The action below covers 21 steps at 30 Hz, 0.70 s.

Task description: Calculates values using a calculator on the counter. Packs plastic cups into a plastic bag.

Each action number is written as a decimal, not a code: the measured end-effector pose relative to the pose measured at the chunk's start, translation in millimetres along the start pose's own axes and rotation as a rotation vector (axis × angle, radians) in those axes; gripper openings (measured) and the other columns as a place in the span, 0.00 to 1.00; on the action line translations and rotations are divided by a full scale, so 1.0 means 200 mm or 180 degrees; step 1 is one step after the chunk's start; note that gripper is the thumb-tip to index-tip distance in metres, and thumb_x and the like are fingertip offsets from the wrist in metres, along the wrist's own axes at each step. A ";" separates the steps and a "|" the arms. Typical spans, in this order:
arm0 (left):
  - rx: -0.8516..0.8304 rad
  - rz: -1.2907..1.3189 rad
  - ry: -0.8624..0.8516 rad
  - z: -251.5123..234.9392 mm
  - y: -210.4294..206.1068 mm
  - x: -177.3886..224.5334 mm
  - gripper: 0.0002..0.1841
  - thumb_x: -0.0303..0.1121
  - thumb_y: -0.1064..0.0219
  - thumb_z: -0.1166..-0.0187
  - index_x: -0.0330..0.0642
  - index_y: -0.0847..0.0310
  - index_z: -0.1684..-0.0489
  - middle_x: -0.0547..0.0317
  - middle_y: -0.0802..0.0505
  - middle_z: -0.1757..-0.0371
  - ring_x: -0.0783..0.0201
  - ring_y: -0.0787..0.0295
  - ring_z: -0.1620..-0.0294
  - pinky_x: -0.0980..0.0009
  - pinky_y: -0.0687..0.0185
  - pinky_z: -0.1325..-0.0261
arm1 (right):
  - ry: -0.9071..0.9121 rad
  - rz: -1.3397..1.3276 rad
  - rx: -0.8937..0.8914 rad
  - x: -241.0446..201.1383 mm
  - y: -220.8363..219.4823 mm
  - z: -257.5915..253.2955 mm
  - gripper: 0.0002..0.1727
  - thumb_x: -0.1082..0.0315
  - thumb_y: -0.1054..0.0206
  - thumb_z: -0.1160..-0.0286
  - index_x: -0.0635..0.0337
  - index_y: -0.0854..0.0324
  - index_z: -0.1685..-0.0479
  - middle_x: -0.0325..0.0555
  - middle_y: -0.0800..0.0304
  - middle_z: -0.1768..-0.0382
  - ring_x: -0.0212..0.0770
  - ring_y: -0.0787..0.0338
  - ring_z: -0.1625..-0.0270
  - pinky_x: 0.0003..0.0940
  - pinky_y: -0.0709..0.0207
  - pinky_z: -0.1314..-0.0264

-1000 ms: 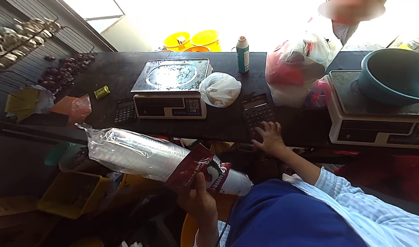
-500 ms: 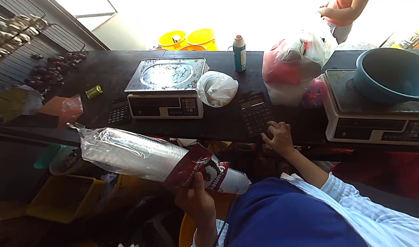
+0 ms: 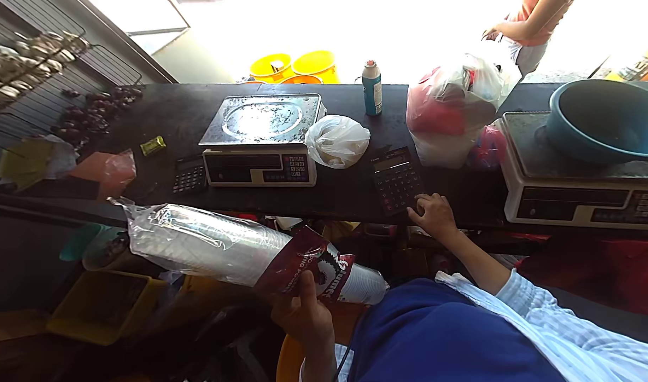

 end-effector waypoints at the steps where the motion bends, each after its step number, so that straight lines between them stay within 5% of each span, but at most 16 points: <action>1: -0.0004 -0.0003 -0.0007 0.00 0.00 0.00 0.11 0.28 0.38 0.17 0.57 0.09 0.56 0.85 0.04 0.55 0.85 0.09 0.49 0.82 0.14 0.43 | 0.0040 -0.0009 0.0077 0.00 0.01 0.00 0.26 0.53 0.38 0.18 0.72 0.15 0.69 0.61 0.12 0.34 0.63 0.14 0.36 0.59 0.31 0.33; 10: 0.0014 -0.0046 -0.0054 0.01 0.00 0.01 0.10 0.30 0.36 0.18 0.58 0.08 0.59 0.85 0.04 0.56 0.85 0.10 0.48 0.81 0.15 0.41 | -0.0193 0.0086 -0.0698 0.03 -0.05 -0.01 0.26 0.55 0.44 0.12 0.74 0.14 0.55 0.60 0.16 0.27 0.59 0.17 0.26 0.57 0.34 0.24; 21: 0.0080 0.0012 -0.0034 0.02 0.03 0.02 0.11 0.28 0.37 0.18 0.57 0.09 0.58 0.85 0.04 0.57 0.85 0.09 0.50 0.82 0.14 0.44 | -0.0326 -0.0096 -0.0760 0.03 -0.06 -0.01 0.23 0.59 0.44 0.11 0.73 0.14 0.51 0.60 0.16 0.27 0.56 0.16 0.26 0.57 0.29 0.25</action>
Point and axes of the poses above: each hand's wrist, its own z-axis away from the middle knuckle, its own y-axis out of the back of the hand, x = y × z, the point moved 10 cm from there along -z, towards the middle knuckle
